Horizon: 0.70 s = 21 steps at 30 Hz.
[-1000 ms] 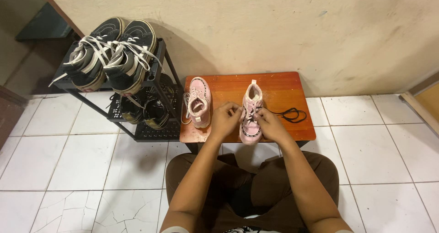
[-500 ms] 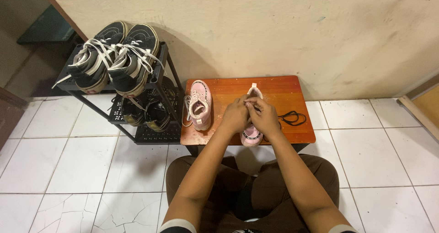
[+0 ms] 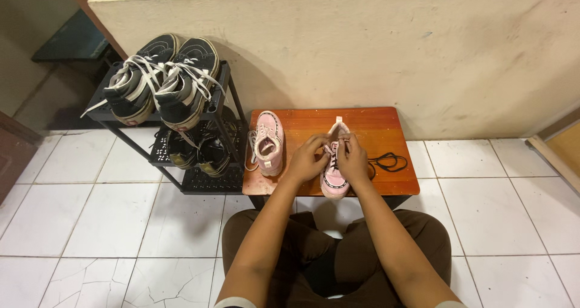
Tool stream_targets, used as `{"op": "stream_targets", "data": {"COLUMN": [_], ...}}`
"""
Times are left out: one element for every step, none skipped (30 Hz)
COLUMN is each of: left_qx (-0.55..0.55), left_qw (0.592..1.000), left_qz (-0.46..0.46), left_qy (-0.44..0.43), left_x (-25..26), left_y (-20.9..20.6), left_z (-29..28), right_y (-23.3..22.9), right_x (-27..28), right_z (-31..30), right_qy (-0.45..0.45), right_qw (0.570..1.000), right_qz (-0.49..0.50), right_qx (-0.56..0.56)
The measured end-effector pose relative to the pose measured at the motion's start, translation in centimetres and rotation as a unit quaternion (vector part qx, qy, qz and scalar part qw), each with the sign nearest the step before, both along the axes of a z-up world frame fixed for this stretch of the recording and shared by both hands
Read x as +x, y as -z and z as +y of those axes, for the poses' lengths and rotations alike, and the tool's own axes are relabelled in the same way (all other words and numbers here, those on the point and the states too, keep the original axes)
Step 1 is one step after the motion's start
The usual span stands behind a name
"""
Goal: The person removes black laces from a pink high-top sneaker and then threads white laces through the eyelets, pulling them tight and tying a knot. The second pink sneaker remains on the table with its original laces.
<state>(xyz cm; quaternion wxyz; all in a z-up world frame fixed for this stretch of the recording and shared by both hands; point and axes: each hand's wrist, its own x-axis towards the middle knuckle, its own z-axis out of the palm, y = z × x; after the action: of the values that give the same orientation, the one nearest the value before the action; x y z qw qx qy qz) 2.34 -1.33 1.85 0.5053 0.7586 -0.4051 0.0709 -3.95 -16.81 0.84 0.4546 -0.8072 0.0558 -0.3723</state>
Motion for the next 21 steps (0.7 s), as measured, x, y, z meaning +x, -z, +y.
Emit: {"op": "stream_targets", "data": {"left_qx": [-0.026,-0.052,-0.079,-0.121,-0.164,-0.206,-0.205,-0.202,-0.197,-0.198,-0.2,-0.2,-0.187,-0.176,-0.164,-0.171,-0.177,-0.184,-0.177,-0.17,-0.162], "left_qw": [0.999,0.998,0.995,0.991,0.984,0.975,0.97,0.96,0.946,0.947,0.949,0.95,0.955,0.96,0.965,0.972,0.977,0.98,0.975,0.966,0.954], "left_qz": [0.018,0.035,0.051,0.05,0.049,0.048,0.117,0.183,0.249,0.241,0.233,0.225,0.218,0.209,0.2,0.156,0.112,0.067,0.126,0.186,0.245], "left_qy": [0.005,0.011,0.016,0.03,0.044,0.06,0.061,0.063,0.065,0.069,0.073,0.078,0.067,0.057,0.047,0.046,0.045,0.045,0.05,0.055,0.06], "left_x": [0.0,0.1,0.2,0.1,0.1,0.0,-0.2,-0.2,-0.2,-0.4,-0.5,-0.5,-0.6,-0.6,-0.5,-0.6,-0.6,-0.4,-0.3,-0.3,-0.2], "left_y": [0.7,1.4,2.1,2.7,3.2,3.6,3.9,4.0,3.9,3.9,3.9,3.8,3.7,3.5,3.2,3.2,3.2,3.1,3.0,2.9,2.9], "left_z": [-0.1,-0.3,-0.6,-0.9,-1.3,-1.6,-1.8,-2.0,-2.1,-2.1,-1.9,-1.8,-1.7,-1.7,-1.7,-1.6,-1.5,-1.5,-1.5,-1.5,-1.4], "right_y": [-0.1,-0.3,-0.6,-0.8,-1.0,-1.2,-1.3,-1.5,-1.7,-1.8,-1.8,-1.8,-1.7,-1.8,-1.9,-1.7,-1.6,-1.6,-1.5,-1.4,-1.4], "right_x": [-0.2,-0.4,-0.5,-0.6,-0.8,-0.9,-1.0,-1.1,-1.0,-1.1,-1.2,-1.2,-1.3,-1.3,-1.3,-1.3,-1.4,-1.3,-1.2,-1.2,-1.1], "right_z": [0.0,0.1,0.2,0.4,0.5,0.7,0.8,0.8,0.7,0.7,0.7,0.8,0.8,0.7,0.6,0.6,0.6,0.6,0.6,0.5,0.5], "right_qy": [0.013,0.025,0.037,0.038,0.038,0.04,0.038,0.037,0.036,0.029,0.021,0.014,0.01,0.008,0.005,0.005,0.004,0.004,0.002,0.0,-0.002], "right_qw": [0.999,0.997,0.994,0.993,0.992,0.991,0.991,0.991,0.991,0.992,0.993,0.994,0.994,0.993,0.992,0.993,0.993,0.993,0.993,0.993,0.992], "right_qz": [0.028,0.055,0.081,0.09,0.1,0.109,0.109,0.107,0.105,0.092,0.079,0.065,0.074,0.08,0.086,0.083,0.08,0.076,0.086,0.096,0.106], "right_qx": [-0.02,-0.041,-0.061,-0.062,-0.064,-0.064,-0.069,-0.073,-0.078,-0.081,-0.084,-0.086,-0.086,-0.086,-0.087,-0.088,-0.089,-0.092,-0.083,-0.075,-0.066]}}
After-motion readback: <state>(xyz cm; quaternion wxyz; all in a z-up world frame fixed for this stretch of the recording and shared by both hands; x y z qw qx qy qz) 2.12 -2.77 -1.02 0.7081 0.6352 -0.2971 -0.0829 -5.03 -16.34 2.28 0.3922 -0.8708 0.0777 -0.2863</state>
